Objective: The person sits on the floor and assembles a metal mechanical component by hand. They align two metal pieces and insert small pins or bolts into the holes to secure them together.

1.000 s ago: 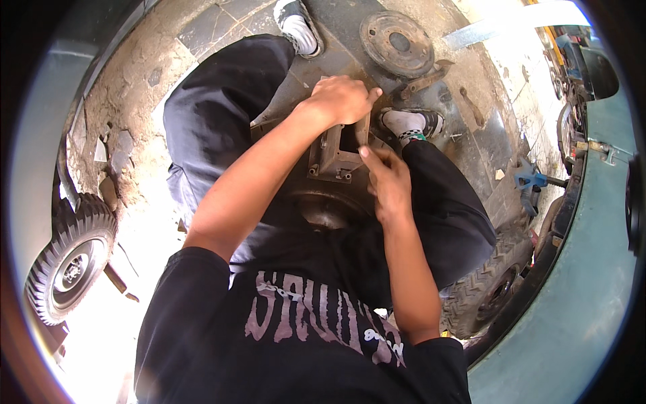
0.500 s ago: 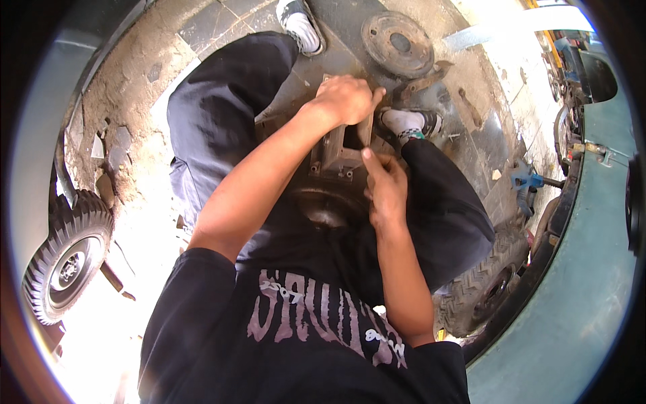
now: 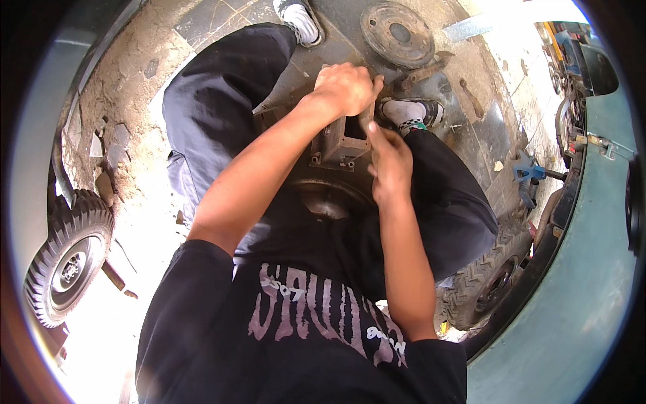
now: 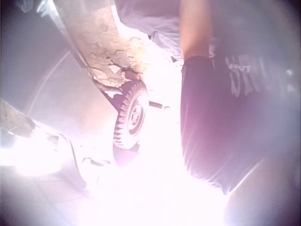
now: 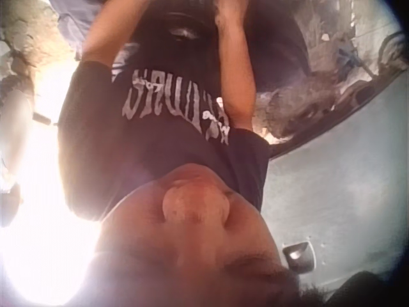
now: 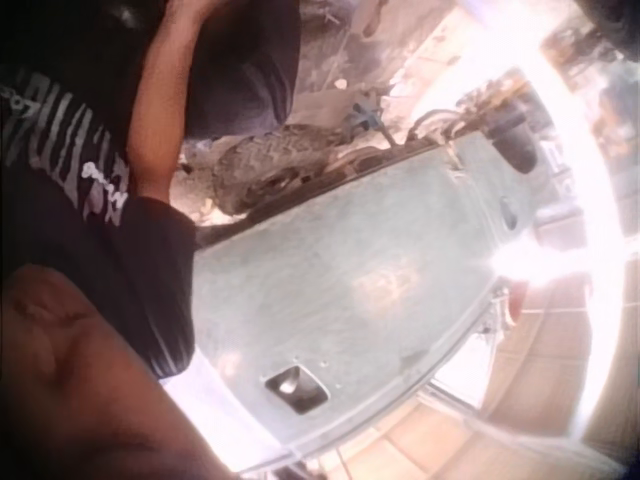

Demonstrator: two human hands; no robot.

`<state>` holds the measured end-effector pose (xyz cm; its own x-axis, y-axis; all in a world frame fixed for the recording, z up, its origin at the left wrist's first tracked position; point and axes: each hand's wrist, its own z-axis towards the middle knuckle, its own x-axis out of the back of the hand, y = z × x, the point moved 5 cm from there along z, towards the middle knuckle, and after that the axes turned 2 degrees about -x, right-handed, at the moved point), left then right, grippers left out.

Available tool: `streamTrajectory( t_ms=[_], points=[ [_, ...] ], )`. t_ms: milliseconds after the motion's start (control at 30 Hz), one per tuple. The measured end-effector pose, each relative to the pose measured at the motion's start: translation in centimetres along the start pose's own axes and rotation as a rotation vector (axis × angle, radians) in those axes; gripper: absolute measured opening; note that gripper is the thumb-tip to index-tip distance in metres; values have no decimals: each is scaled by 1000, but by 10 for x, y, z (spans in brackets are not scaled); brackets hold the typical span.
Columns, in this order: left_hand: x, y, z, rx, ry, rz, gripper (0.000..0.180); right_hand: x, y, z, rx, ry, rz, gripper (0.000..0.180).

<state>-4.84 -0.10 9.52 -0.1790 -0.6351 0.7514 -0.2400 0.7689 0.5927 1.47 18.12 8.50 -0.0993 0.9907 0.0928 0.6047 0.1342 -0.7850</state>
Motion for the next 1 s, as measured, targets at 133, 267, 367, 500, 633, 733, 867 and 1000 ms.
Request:
streamTrajectory(
  t_ms=[133, 267, 367, 500, 633, 733, 867, 1000],
  points=[
    [-1, 1, 1, 12, 38, 32, 66, -5, 0, 5, 72, 26, -3, 36],
    [-7, 0, -2, 52, 103, 63, 67, 4, 8, -22, -17, 65, -77, 35],
    [-2, 2, 0, 60, 43, -5, 67, 2, 3, -4, 30, 45, -39, 33],
    [-3, 0, 4, 72, 107, 7, 66, -13, -11, 13, 107, 48, 24, 32],
    [-1, -3, 2, 99, 71, -26, 64, 4, 11, -16, 50, 85, -86, 30],
    [1, 1, -6, 126, 55, -37, 62, 1, 9, -14, 39, 72, -31, 31],
    [4, 0, 0, 105, 43, -57, 62, -16, -17, 16, 108, 66, -32, 35],
    [4, -4, 0, 104, 62, -46, 64, -11, -12, -3, 130, 76, -112, 38]
  ],
)
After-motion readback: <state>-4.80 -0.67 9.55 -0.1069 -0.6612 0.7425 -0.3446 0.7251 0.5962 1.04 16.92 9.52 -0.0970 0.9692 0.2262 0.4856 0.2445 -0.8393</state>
